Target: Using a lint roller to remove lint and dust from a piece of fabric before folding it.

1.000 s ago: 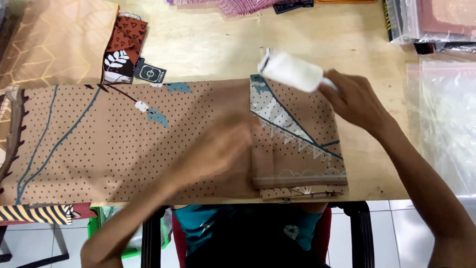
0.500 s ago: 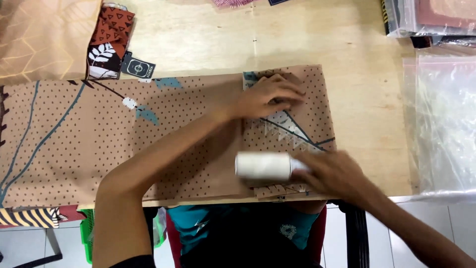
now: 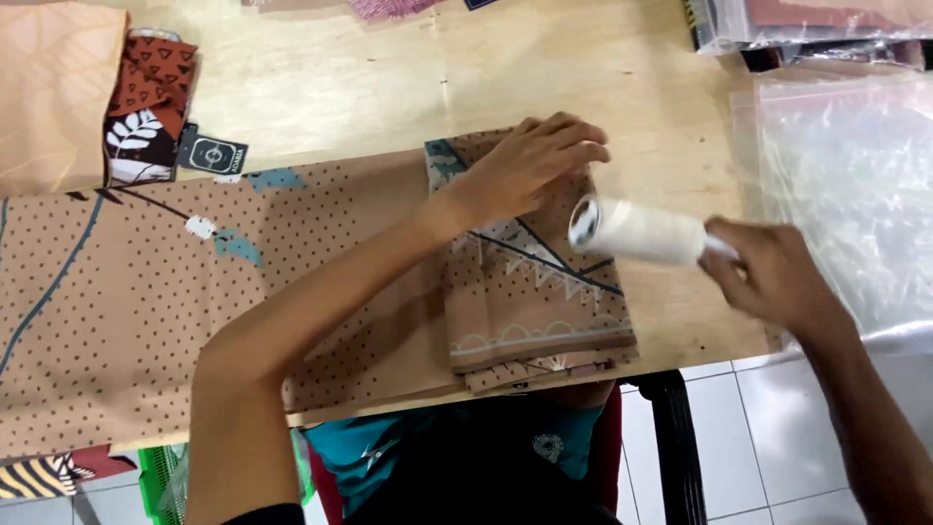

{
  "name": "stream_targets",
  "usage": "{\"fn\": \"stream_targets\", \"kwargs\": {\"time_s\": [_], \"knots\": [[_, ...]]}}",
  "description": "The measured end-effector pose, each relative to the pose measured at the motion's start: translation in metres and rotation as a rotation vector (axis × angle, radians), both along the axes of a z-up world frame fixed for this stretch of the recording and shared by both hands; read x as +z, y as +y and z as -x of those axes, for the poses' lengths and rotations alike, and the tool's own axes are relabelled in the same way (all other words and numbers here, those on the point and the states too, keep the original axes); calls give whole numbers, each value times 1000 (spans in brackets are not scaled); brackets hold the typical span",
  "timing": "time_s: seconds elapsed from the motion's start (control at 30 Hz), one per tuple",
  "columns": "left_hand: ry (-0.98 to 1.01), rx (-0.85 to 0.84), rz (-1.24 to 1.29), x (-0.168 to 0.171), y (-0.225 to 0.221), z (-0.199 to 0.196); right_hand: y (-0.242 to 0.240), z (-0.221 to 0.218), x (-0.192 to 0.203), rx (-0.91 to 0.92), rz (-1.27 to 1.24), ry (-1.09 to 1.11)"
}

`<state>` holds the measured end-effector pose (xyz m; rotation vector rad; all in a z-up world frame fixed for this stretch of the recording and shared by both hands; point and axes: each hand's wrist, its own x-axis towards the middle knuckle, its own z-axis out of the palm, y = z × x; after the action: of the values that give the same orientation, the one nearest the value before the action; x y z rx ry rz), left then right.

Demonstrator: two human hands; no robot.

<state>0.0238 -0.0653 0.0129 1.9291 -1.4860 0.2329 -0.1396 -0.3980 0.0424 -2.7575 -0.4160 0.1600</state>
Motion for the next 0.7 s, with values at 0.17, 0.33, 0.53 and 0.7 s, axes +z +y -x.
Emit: {"fn": "stream_targets", "kwargs": {"time_s": [0.17, 0.33, 0.53, 0.7], "knots": [[-354, 73, -371, -41, -28, -14, -6, -34, -38, 90, 332, -18], [-205, 35, -331, -26, -23, -6, -5, -15, -41, 146, 384, -21], [-203, 51, -338, -25, -23, -6, -11, 38, -45, 278, 307, 59], [-220, 53, -339, -19, -22, -2, -5, 68, -29, 330, 299, 136]]}}
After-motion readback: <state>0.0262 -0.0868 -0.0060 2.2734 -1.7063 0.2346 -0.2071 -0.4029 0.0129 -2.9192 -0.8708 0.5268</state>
